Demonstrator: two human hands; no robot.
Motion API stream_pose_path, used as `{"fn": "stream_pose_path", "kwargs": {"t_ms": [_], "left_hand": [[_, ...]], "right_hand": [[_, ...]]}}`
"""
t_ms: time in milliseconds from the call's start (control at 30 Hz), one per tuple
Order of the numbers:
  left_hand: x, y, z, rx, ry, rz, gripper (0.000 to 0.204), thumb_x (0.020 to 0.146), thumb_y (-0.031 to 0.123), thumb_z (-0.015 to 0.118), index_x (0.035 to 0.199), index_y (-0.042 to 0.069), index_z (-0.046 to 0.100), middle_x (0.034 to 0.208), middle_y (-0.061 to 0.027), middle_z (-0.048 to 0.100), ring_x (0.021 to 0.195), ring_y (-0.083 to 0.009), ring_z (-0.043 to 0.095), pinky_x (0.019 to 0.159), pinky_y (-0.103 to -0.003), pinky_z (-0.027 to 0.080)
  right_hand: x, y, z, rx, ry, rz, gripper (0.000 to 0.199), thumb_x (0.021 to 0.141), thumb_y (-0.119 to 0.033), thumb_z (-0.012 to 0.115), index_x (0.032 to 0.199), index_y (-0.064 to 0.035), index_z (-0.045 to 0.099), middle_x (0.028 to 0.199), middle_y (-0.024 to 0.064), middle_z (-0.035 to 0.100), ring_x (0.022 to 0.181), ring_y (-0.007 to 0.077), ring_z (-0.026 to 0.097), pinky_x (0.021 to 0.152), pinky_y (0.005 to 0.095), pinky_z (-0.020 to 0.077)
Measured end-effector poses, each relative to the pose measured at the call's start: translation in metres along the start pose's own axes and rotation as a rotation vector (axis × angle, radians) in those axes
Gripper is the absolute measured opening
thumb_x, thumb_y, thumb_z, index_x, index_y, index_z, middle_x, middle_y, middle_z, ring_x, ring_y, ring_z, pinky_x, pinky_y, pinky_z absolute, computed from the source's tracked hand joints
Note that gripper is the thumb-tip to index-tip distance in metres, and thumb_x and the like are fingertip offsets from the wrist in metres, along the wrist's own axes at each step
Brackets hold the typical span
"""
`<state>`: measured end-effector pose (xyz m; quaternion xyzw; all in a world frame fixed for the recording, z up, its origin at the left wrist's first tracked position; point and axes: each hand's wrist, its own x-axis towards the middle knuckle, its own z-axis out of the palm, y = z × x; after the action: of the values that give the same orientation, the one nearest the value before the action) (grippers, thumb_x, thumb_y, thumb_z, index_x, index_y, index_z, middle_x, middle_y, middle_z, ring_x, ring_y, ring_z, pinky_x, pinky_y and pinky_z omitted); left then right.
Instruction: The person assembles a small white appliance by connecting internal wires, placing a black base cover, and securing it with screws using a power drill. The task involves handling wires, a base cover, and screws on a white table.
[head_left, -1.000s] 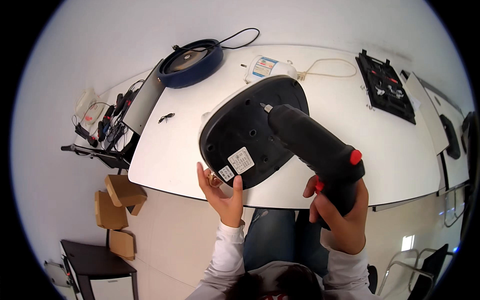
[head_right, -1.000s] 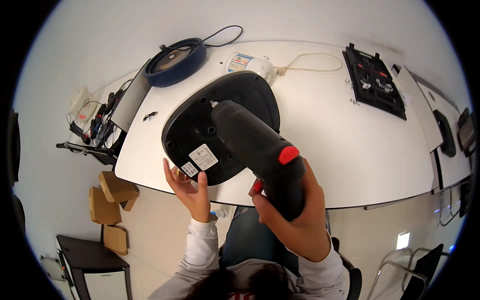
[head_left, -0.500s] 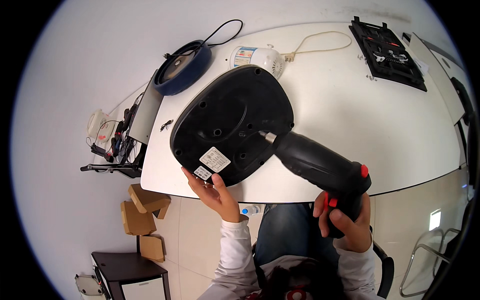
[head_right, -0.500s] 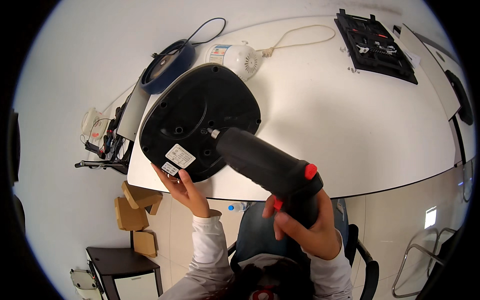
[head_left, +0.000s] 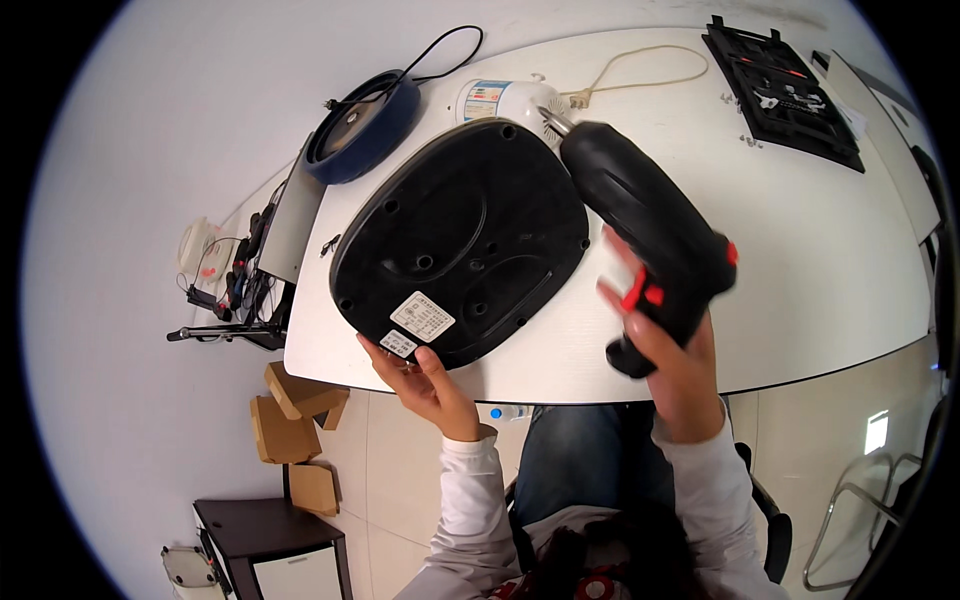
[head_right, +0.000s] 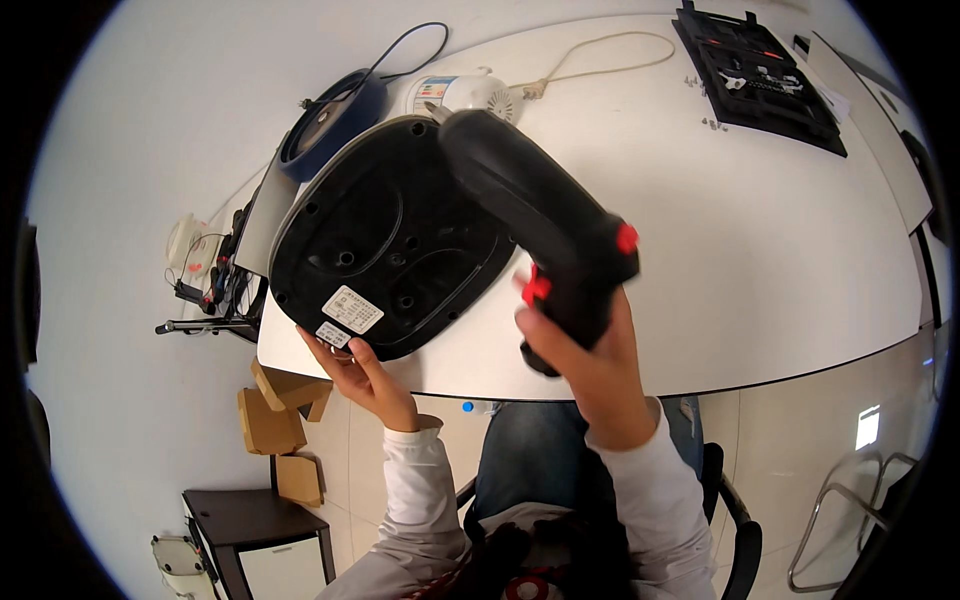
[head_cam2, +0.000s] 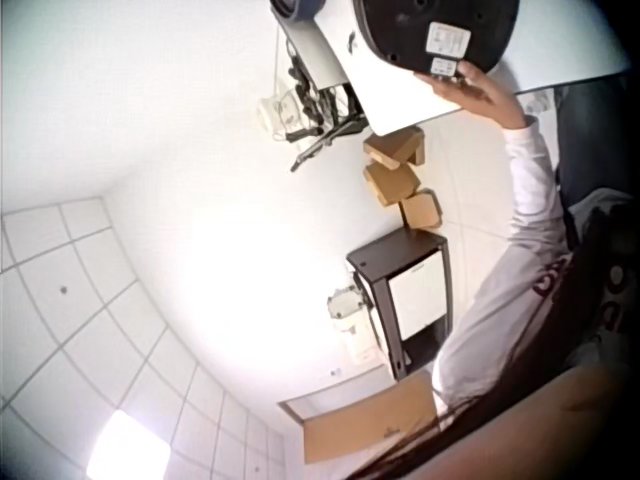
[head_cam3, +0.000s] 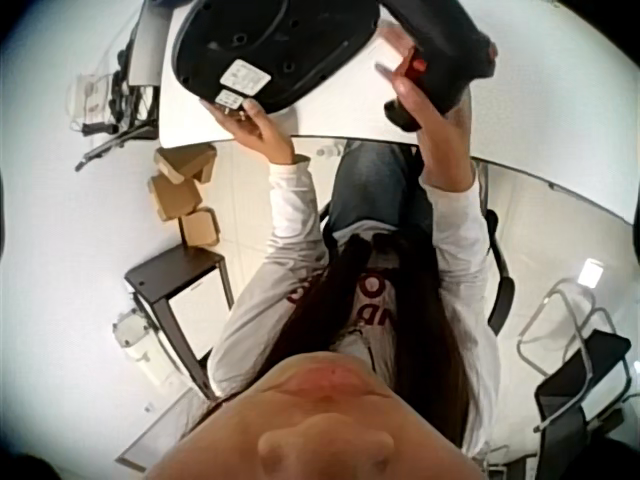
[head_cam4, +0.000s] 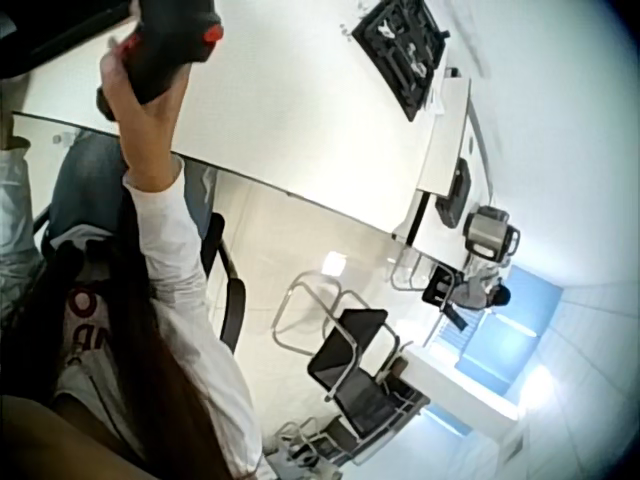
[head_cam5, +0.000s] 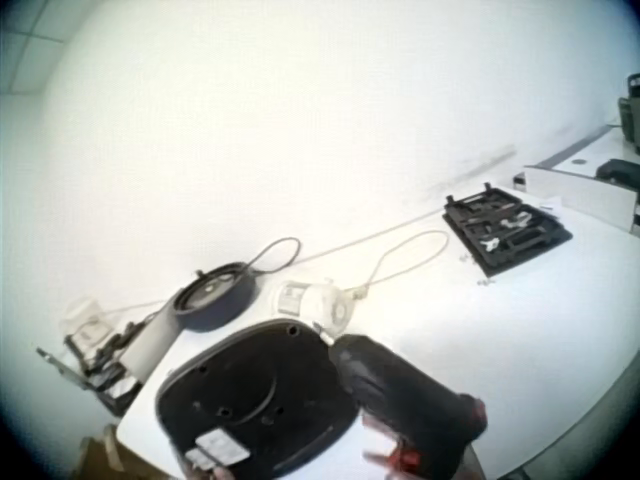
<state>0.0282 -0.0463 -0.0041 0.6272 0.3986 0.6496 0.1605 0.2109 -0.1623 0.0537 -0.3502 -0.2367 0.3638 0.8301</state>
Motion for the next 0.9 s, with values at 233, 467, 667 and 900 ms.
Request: {"fn": "stream_pose_path", "kwargs": {"t_ms": [233,467,667,900], "left_hand": [[-0.001,0.0,0.0,-0.019,-0.003,-0.002,0.063,0.096,0.023,0.052,0.148,0.004,0.022,0.132,-0.013,0.047,0.111,-0.0174,0.048,0.096,-0.029,0.035],[0.002,0.004,-0.001,-0.075,-0.007,-0.006,0.063,0.094,0.017,0.053,0.147,0.002,0.023,0.136,-0.0143,0.045,0.119,-0.0202,0.046,0.103,-0.032,0.033],[0.002,0.0,-0.004,-0.083,-0.001,-0.016,0.061,0.094,0.016,0.052,0.147,0.004,0.024,0.142,-0.0145,0.038,0.125,-0.0219,0.043,0.106,-0.034,0.03],[0.002,0.001,-0.003,0.065,0.015,0.069,0.062,0.095,0.025,0.05,0.147,0.008,0.023,0.143,-0.0137,0.023,0.131,-0.0244,0.034,0.106,-0.037,0.031]], "right_hand": [[0.048,0.026,0.013,-0.03,-0.155,0.091,0.044,0.08,-0.009,0.07,0.119,-0.0059,0.051,0.096,-0.0007,0.053,0.087,0.0076,0.05,0.075,0.0223,0.0426],[0.058,0.023,0.008,-0.134,-0.265,0.161,0.051,0.078,-0.013,0.073,0.122,-0.005,0.051,0.101,0.0009,0.055,0.092,0.0099,0.051,0.081,0.0251,0.0428],[0.053,0.016,0.003,-0.061,-0.244,0.211,0.054,0.077,-0.012,0.073,0.125,-0.0045,0.049,0.106,0.0032,0.056,0.098,0.0116,0.053,0.087,0.028,0.0433],[0.051,0.018,-0.002,-0.363,-0.393,0.183,0.054,0.077,-0.011,0.073,0.125,-0.005,0.049,0.107,0.0041,0.056,0.099,0.0122,0.053,0.087,0.0278,0.0432]]}}
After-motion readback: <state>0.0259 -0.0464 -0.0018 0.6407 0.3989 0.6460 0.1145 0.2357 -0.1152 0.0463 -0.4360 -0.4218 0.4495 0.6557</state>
